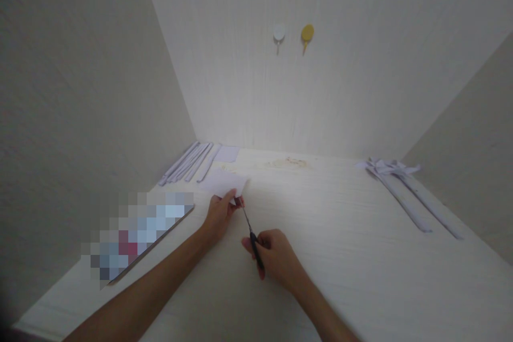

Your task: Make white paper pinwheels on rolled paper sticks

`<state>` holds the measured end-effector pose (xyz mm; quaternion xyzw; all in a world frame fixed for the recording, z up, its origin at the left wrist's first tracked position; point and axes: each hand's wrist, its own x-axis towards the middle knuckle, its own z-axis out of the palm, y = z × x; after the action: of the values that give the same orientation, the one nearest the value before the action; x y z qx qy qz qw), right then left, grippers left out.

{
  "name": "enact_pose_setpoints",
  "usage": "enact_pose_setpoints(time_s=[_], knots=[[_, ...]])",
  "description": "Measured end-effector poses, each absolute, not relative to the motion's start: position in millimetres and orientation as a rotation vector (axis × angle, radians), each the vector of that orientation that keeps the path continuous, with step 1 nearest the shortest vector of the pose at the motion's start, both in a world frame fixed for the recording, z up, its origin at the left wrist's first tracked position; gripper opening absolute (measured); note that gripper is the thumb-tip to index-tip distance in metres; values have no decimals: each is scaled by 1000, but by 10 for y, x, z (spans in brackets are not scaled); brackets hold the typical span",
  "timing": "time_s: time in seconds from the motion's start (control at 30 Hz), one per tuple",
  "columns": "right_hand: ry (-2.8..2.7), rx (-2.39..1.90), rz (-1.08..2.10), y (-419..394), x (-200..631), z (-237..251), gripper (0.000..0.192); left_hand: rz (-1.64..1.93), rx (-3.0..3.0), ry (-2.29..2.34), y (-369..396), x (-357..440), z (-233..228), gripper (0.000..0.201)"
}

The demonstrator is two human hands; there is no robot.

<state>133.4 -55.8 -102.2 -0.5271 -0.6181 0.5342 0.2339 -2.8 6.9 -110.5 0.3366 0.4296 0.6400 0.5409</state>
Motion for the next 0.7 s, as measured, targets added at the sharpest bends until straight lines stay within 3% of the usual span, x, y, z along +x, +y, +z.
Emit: enact_pose_setpoints(time_s=[0.7], knots=[[-1702, -1440, 1454, -545, 1328, -1029, 39, 1494, 866, 1007, 79, -32, -1161, 22]])
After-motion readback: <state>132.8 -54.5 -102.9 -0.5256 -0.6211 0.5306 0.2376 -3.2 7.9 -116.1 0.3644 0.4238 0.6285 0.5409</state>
